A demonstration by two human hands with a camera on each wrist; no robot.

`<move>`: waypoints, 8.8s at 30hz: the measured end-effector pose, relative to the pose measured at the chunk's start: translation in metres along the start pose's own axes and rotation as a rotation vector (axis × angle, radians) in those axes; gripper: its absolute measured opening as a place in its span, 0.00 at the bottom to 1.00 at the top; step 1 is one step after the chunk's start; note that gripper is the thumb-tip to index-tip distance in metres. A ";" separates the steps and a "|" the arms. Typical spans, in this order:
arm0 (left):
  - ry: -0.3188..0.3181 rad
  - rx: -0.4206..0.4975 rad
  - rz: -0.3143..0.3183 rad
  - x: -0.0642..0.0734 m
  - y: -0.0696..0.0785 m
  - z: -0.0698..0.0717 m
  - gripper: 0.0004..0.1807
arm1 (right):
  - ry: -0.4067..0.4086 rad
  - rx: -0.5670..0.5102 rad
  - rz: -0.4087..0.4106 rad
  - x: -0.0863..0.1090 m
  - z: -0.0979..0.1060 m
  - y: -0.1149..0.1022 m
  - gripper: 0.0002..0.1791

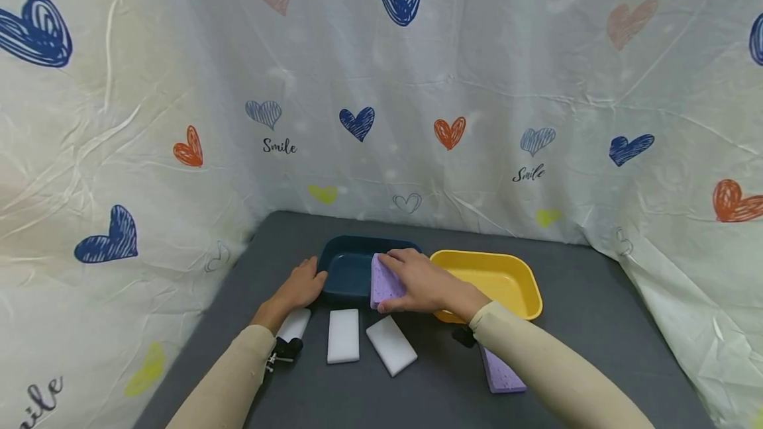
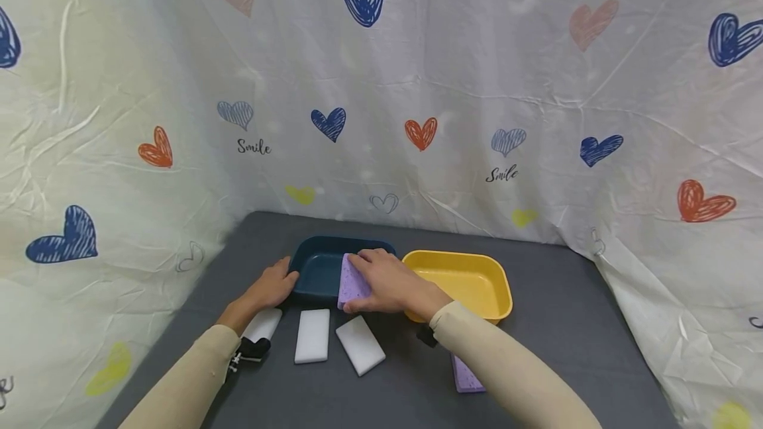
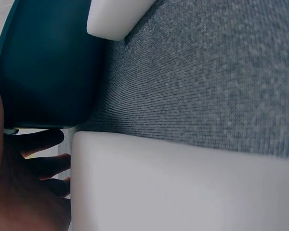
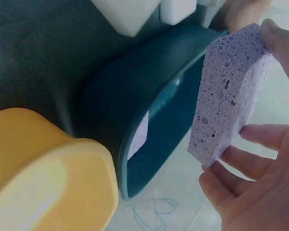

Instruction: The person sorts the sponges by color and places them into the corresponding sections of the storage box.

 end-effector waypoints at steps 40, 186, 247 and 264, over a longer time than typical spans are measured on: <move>0.041 -0.007 0.037 0.001 0.003 -0.001 0.43 | -0.025 -0.087 -0.123 -0.087 -0.038 0.002 0.58; 0.031 -0.012 0.031 -0.009 -0.014 -0.005 0.46 | -0.289 -0.035 -0.084 0.181 -0.062 0.088 0.66; 0.010 0.011 0.043 0.009 0.009 0.002 0.44 | -0.143 0.043 0.002 0.114 0.002 0.046 0.62; 0.039 -0.017 0.063 -0.007 -0.015 -0.007 0.42 | -0.071 0.039 0.021 0.032 0.012 0.037 0.59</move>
Point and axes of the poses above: each hand's wrist, its own x-axis away from the middle knuckle, its own z-axis out of the back of the hand, y = z × x, the point moved 6 cm from there along -x, towards the middle knuckle, and after that the axes turned 4 degrees about -z, right-handed, at the moved point
